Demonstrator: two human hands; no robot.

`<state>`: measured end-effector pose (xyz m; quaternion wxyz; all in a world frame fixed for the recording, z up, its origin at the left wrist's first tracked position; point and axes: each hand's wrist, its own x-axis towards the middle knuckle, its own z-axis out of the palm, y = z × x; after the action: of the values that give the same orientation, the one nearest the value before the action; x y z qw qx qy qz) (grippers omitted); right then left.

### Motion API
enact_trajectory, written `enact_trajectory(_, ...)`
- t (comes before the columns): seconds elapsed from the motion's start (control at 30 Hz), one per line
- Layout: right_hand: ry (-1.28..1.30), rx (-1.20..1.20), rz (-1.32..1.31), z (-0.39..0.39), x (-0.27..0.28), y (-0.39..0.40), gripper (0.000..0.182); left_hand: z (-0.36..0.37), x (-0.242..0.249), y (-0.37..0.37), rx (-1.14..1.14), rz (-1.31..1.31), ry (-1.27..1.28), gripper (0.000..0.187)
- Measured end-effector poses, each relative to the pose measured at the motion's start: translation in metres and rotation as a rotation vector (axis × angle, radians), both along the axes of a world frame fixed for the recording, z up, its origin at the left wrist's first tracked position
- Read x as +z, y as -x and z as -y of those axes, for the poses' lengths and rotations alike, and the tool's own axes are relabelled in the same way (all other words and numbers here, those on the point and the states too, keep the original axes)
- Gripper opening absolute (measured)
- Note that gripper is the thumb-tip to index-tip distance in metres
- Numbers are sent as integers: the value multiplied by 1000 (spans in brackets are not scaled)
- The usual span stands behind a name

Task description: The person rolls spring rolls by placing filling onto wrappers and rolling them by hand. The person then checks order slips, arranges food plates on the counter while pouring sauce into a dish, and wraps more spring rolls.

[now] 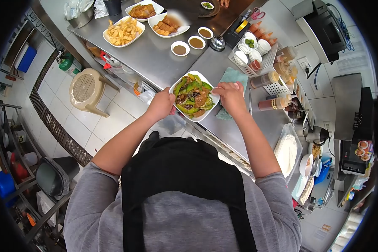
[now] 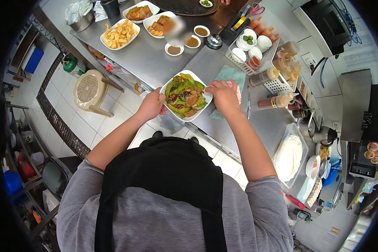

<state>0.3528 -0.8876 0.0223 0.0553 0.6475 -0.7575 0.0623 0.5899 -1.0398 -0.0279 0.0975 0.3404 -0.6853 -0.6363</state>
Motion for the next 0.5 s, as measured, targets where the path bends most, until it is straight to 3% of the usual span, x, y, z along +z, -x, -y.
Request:
enact_trajectory(0.13,-275,-89,-74,1,24,1,12,0,-8,1,7,-29,22,36)
enact_trajectory(0.2,-239,-561,1110,-13,9,45,11,0,-6,-4,31,3,58,37)
enact_trajectory(0.23,-235,-553,1106,-20,6,53,11,4,-4,-9,61,2,12,37)
enact_trajectory(0.3,70,-679,1303,-44,-1,49,18,15,-6,-22,110,-26,-14,36)
enact_trajectory(0.37,234,-564,1154,-68,-33,35,24,36,-7,-37,194,-52,-45,35)
enact_trajectory(0.43,225,-576,806,-83,-64,20,27,65,-8,-51,253,-25,-27,34)
enact_trajectory(0.5,321,-624,928,-84,-67,3,27,94,-13,-61,308,-3,-11,34)
